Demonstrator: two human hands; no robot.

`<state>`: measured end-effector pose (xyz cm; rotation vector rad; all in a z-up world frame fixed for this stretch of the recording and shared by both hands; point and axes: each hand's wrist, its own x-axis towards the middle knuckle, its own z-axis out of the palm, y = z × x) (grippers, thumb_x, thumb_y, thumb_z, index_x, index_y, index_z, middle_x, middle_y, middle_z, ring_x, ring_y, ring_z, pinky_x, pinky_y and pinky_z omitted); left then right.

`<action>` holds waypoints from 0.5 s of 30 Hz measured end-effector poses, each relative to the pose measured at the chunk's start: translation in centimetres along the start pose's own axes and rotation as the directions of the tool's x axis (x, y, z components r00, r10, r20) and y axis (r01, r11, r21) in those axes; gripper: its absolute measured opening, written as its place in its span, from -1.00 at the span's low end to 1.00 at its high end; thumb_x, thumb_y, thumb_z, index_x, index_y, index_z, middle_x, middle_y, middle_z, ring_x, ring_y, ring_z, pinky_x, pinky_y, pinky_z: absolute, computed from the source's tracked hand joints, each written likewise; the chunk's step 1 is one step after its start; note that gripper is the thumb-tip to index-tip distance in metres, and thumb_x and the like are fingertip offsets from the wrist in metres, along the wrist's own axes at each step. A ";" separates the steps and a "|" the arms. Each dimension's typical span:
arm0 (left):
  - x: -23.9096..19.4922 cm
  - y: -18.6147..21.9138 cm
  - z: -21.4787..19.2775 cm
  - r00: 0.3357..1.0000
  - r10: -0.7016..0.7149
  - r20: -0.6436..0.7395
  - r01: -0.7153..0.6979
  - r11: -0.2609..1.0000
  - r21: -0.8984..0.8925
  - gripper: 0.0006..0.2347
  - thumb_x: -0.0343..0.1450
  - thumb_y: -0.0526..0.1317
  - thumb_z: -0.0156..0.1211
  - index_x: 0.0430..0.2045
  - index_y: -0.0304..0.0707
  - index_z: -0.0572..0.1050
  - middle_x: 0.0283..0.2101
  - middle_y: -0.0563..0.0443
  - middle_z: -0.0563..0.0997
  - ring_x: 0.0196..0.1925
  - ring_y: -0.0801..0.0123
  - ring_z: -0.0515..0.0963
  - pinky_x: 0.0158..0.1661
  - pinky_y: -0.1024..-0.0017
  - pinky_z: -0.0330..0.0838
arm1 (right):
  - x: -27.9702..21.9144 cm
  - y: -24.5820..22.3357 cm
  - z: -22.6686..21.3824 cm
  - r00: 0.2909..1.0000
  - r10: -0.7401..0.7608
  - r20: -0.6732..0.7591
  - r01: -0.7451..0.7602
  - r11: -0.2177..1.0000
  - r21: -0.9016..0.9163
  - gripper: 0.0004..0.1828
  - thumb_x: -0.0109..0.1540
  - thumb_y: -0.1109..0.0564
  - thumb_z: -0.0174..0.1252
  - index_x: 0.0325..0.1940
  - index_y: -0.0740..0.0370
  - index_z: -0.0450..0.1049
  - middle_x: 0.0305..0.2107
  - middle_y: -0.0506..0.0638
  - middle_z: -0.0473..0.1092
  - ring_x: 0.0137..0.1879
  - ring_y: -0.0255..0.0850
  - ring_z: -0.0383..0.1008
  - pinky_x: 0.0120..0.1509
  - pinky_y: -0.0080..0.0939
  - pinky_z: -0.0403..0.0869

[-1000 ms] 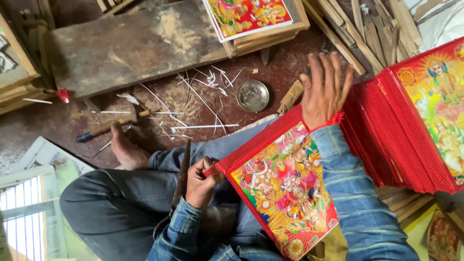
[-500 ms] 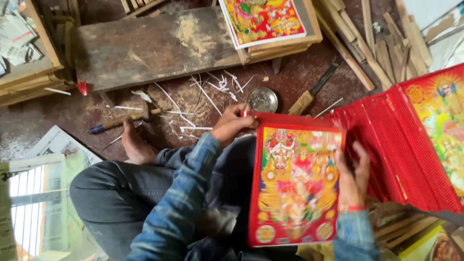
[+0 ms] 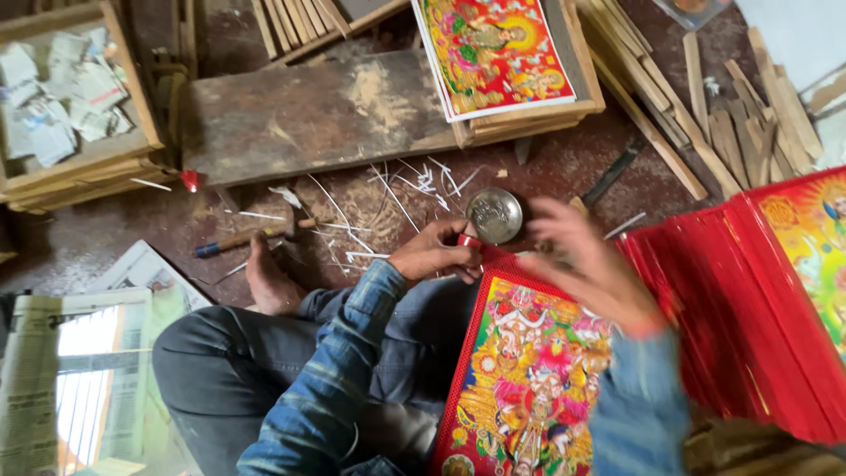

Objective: The person sits on the floor and assembles deity pictures by wrapping red mesh around the edges. Using shears, the person cuts the mesh to size, folds it over the picture edges, and secures it with staples. The person handles multiple pictures one at a time, repeating the wrapping and stapling process.

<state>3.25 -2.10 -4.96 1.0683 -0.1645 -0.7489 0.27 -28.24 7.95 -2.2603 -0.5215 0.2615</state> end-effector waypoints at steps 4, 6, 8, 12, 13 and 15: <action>-1.5 0.6 -0.3 0.995 0.075 -0.073 -0.065 0.988 0.138 -0.71 0.36 -0.32 0.33 -0.05 -0.30 0.46 -0.19 0.00 0.60 -0.23 0.46 0.63 -0.22 0.45 0.60 | 6.7 1.4 2.6 0.861 0.156 0.485 -0.284 0.937 0.202 -0.13 0.13 0.07 0.37 0.47 0.10 0.14 0.20 0.15 0.37 0.25 -0.17 0.42 0.25 -0.14 0.45; -1.9 0.4 0.2 0.975 0.210 -0.065 -0.193 0.960 0.204 -0.70 0.39 -0.32 0.34 -0.02 -0.32 0.46 -0.14 0.01 0.59 -0.14 0.45 0.60 -0.13 0.44 0.59 | 8.1 2.4 4.1 0.835 0.075 0.545 -0.263 0.925 0.275 -0.14 0.12 0.15 0.38 0.45 0.14 0.14 0.12 0.16 0.44 0.15 -0.16 0.48 0.17 -0.15 0.49; -2.3 0.8 0.9 0.962 0.255 -0.099 -0.230 0.950 0.212 -0.69 0.37 -0.30 0.36 -0.03 -0.31 0.48 -0.15 0.02 0.60 -0.14 0.44 0.60 -0.13 0.41 0.59 | 8.5 3.2 4.8 0.790 0.068 0.610 -0.393 0.820 0.417 -0.11 0.11 0.23 0.36 0.46 0.13 0.11 -0.05 0.21 0.55 0.06 -0.17 0.58 0.10 -0.18 0.54; -3.3 3.0 2.2 0.912 0.325 -0.249 -0.147 0.828 0.542 -0.67 0.25 -0.23 0.42 -0.12 -0.22 0.56 -0.29 -0.01 0.64 -0.25 0.38 0.66 -0.21 0.38 0.57 | 8.5 3.9 4.3 0.766 0.074 0.638 -0.432 0.795 0.426 -0.13 0.13 0.26 0.33 0.47 0.11 0.12 -0.13 0.13 0.57 0.00 -0.24 0.60 0.07 -0.23 0.56; -3.7 3.7 2.3 0.882 0.391 -0.264 -0.103 0.705 0.702 -0.66 0.22 -0.20 0.44 -0.13 -0.19 0.59 -0.32 -0.02 0.65 -0.26 0.36 0.67 -0.20 0.38 0.56 | 8.5 3.8 4.2 0.758 0.078 0.648 -0.450 0.781 0.433 -0.11 0.11 0.24 0.34 0.47 0.09 0.11 -0.12 0.12 0.57 0.00 -0.24 0.60 0.07 -0.22 0.56; -4.5 4.8 2.4 0.882 0.371 -0.292 -0.068 0.711 0.700 -0.69 0.22 -0.16 0.42 -0.19 -0.12 0.62 -0.32 0.01 0.67 -0.27 0.37 0.70 -0.20 0.38 0.58 | 8.5 3.5 4.2 0.733 0.167 0.659 -0.512 0.774 0.373 -0.07 0.08 0.19 0.36 0.47 0.03 0.08 -0.11 0.10 0.54 -0.02 -0.22 0.62 0.07 -0.22 0.57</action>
